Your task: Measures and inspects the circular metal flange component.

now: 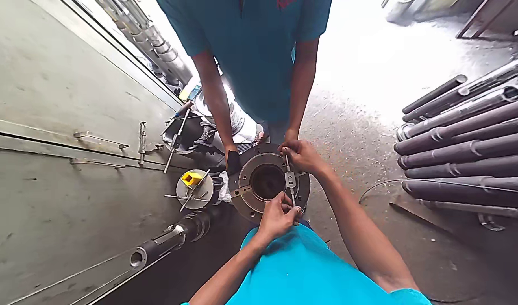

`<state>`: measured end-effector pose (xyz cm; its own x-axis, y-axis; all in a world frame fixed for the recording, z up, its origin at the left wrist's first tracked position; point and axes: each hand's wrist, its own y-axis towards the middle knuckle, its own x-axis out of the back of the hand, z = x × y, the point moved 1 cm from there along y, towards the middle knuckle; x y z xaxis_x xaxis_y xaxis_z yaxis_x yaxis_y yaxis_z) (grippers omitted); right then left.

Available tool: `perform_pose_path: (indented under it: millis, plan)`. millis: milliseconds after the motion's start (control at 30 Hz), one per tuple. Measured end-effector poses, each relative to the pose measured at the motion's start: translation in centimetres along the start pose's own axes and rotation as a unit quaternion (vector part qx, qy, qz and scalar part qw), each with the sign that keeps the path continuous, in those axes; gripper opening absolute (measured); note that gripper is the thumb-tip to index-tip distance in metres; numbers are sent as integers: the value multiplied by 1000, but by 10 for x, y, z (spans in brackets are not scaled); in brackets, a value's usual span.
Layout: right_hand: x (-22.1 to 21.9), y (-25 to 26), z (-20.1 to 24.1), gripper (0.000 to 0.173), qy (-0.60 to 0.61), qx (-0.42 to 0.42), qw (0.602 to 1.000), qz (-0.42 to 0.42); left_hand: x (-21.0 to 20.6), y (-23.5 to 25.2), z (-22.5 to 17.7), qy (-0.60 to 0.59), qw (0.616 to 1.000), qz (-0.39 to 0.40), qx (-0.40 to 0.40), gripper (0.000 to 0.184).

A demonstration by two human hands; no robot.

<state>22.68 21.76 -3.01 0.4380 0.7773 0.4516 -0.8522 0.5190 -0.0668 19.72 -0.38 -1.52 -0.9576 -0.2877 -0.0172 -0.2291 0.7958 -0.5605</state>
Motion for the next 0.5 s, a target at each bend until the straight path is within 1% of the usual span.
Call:
perform_pose_path:
  millis: [67, 167, 233, 300, 400, 500]
  plan:
    - [6, -2, 5, 23, -38, -11, 999, -13, 4, -2, -2, -2, 1000, -13, -1, 18]
    - [25, -12, -1, 23, -69, -53, 996, -33, 29, -10, -4, 6, 998, -60, -19, 14]
    - [32, -21, -9, 24, -58, -81, 994, -35, 49, -8, -4, 17, 994, -97, -47, 13]
    - [37, -33, -15, 24, -33, -100, 994, -42, 67, -2, -6, 16, 991, -117, -63, 13]
    - [40, -62, -15, 23, -12, -110, 993, -48, 84, 10, -13, -6, 989, -133, -69, 13]
    - [40, -84, -17, 23, -1, -114, 992, -51, 95, 22, -24, -22, 989, -130, -63, 14]
